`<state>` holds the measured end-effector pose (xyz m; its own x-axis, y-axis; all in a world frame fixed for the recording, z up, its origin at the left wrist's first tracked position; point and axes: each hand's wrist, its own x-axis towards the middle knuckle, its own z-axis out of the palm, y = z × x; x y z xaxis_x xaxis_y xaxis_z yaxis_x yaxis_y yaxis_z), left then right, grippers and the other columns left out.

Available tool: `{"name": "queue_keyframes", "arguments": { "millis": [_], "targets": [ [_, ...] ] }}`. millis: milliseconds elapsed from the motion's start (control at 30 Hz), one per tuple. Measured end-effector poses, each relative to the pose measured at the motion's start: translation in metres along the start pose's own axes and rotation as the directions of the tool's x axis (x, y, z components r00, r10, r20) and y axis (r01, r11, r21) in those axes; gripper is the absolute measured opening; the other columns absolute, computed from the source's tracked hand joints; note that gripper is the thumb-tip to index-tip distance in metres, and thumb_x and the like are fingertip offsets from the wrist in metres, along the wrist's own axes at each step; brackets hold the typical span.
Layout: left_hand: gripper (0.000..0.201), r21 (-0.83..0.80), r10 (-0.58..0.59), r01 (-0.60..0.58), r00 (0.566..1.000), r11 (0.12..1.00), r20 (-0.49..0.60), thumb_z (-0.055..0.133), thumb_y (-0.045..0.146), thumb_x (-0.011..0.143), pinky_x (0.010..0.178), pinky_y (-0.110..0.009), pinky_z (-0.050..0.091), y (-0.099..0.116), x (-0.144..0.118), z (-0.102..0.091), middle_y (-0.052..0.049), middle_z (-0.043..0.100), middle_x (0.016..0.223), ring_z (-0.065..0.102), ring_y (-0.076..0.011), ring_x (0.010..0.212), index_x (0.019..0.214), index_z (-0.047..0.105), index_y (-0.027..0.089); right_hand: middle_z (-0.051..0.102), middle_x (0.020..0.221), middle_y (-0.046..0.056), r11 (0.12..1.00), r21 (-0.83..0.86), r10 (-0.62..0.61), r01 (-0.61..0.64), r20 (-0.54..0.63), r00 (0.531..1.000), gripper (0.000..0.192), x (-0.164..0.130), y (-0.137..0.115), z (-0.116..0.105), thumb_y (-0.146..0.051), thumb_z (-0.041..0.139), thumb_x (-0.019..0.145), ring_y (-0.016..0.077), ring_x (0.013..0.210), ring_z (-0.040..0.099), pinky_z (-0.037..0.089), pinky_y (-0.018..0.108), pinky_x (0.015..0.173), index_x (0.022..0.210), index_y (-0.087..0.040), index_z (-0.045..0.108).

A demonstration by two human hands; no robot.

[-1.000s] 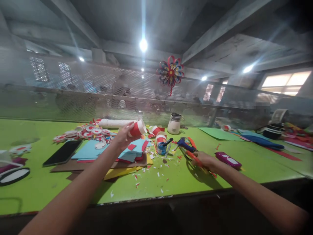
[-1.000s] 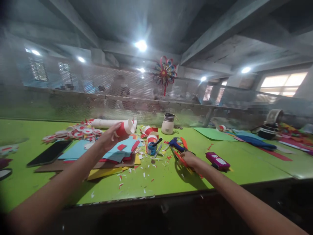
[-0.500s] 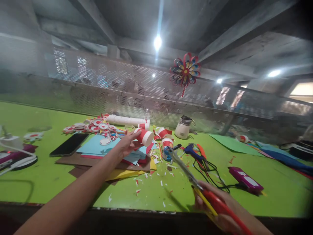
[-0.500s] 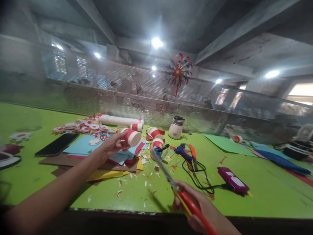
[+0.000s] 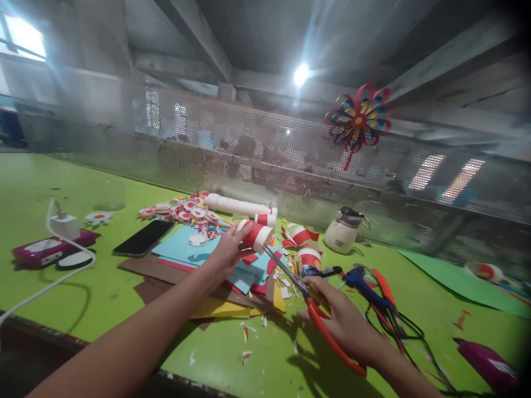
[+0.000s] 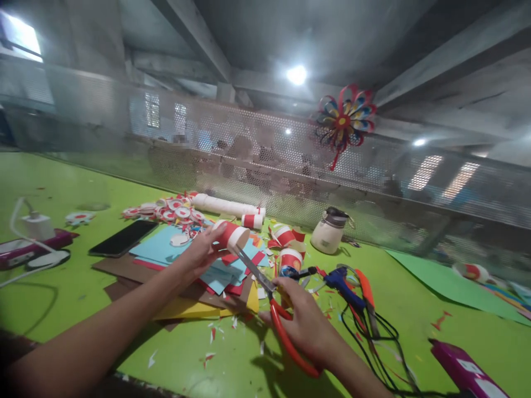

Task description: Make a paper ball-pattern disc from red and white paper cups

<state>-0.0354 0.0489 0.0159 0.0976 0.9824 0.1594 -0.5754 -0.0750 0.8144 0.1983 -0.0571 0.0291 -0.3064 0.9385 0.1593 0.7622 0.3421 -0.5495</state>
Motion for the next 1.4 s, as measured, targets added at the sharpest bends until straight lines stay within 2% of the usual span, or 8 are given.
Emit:
{"name": "queue_keyframes", "arguments": {
  "millis": [133, 267, 433, 600, 900, 1100, 1233, 1400],
  "targets": [
    [0.038, 0.037, 0.002, -0.002, 1.000, 0.999, 0.003, 0.078, 0.033, 0.065, 0.059, -0.030, 0.051, -0.001, -0.005, 0.005, -0.006, 0.066, 0.084, 0.062, -0.0175, 0.070, 0.095, 0.062, 0.017, 0.063, 0.097, 0.006, 0.997, 0.061, 0.035, -0.036, 0.015, 0.999, 0.035, 0.002, 0.013, 0.012, -0.038, 0.059, 0.080, 0.0222, 0.084, 0.057, 0.046, 0.034, 0.077, 0.109, -0.019, 0.054],
    [0.036, 0.014, 0.004, -0.005, 0.996, 1.000, 0.087, 0.077, 0.028, 0.067, 0.068, -0.030, 0.051, -0.001, -0.009, 0.008, -0.007, 0.068, 0.092, 0.062, -0.0175, 0.076, 0.099, 0.063, 0.016, 0.056, 0.076, 0.000, 0.995, 0.095, 0.038, -0.041, 0.033, 0.999, 0.033, -0.006, 0.022, 0.017, -0.037, 0.054, 0.082, 0.0184, 0.070, 0.051, 0.044, 0.031, 0.067, 0.110, -0.020, 0.052],
    [0.053, -0.044, 0.014, -0.009, 0.991, 0.999, 0.130, 0.077, 0.019, 0.066, 0.074, -0.030, 0.051, 0.001, -0.011, 0.009, -0.008, 0.067, 0.107, 0.063, -0.0184, 0.083, 0.116, 0.058, 0.021, 0.052, 0.074, -0.002, 0.987, 0.148, 0.066, -0.066, -0.001, 0.998, 0.035, -0.012, 0.021, 0.013, -0.035, 0.061, 0.076, 0.0167, 0.067, 0.048, 0.043, 0.029, 0.065, 0.108, -0.022, 0.054],
    [0.063, -0.056, 0.034, -0.027, 0.993, 0.998, 0.114, 0.077, 0.015, 0.064, 0.076, -0.027, 0.050, 0.006, -0.014, 0.009, -0.006, 0.068, 0.103, 0.064, -0.0194, 0.088, 0.122, 0.053, 0.023, 0.047, 0.072, -0.003, 0.962, 0.270, 0.036, -0.049, 0.053, 0.998, 0.029, -0.013, 0.023, 0.017, -0.028, 0.060, 0.075, 0.0144, 0.064, 0.044, 0.040, 0.025, 0.059, 0.104, -0.023, 0.056],
    [0.061, -0.043, 0.036, -0.033, 0.996, 0.999, 0.076, 0.076, 0.017, 0.064, 0.075, -0.030, 0.051, 0.006, -0.012, 0.007, -0.007, 0.065, 0.106, 0.063, -0.0198, 0.085, 0.119, 0.053, 0.024, 0.049, 0.073, -0.001, 0.925, 0.379, 0.008, -0.035, 0.075, 0.997, 0.035, -0.013, 0.029, 0.021, -0.039, 0.058, 0.080, 0.0154, 0.067, 0.046, 0.041, 0.027, 0.062, 0.109, -0.020, 0.055],
    [0.060, -0.053, 0.039, -0.035, 0.996, 0.998, 0.082, 0.075, 0.016, 0.064, 0.073, -0.029, 0.051, 0.005, -0.014, 0.010, -0.007, 0.065, 0.109, 0.063, -0.0198, 0.086, 0.120, 0.054, 0.022, 0.057, 0.075, 0.004, 0.887, 0.461, -0.050, 0.008, 0.080, 0.996, 0.047, -0.013, 0.018, 0.017, -0.063, 0.044, 0.083, 0.0183, 0.069, 0.054, 0.046, 0.030, 0.064, 0.100, -0.021, 0.058],
    [0.061, -0.044, 0.029, -0.025, 0.995, 0.999, 0.094, 0.075, 0.017, 0.064, 0.074, -0.031, 0.051, 0.004, -0.014, 0.010, -0.007, 0.066, 0.107, 0.063, -0.0231, 0.090, 0.121, 0.054, 0.023, 0.058, 0.076, 0.005, 0.878, 0.479, -0.048, 0.000, 0.088, 0.995, 0.052, -0.012, 0.017, 0.017, -0.068, 0.044, 0.081, 0.0207, 0.072, 0.058, 0.047, 0.031, 0.067, 0.101, -0.022, 0.059],
    [0.060, -0.045, 0.012, -0.008, 0.995, 0.999, 0.100, 0.074, 0.017, 0.065, 0.079, -0.034, 0.051, 0.003, -0.014, 0.009, -0.008, 0.066, 0.106, 0.063, -0.0248, 0.092, 0.121, 0.054, 0.023, 0.048, 0.067, 0.001, 0.892, 0.451, -0.044, 0.021, 0.041, 0.998, 0.057, -0.013, 0.024, 0.026, -0.070, 0.040, 0.080, 0.0157, 0.059, 0.048, 0.042, 0.028, 0.056, 0.105, -0.022, 0.057]
  ]
}}
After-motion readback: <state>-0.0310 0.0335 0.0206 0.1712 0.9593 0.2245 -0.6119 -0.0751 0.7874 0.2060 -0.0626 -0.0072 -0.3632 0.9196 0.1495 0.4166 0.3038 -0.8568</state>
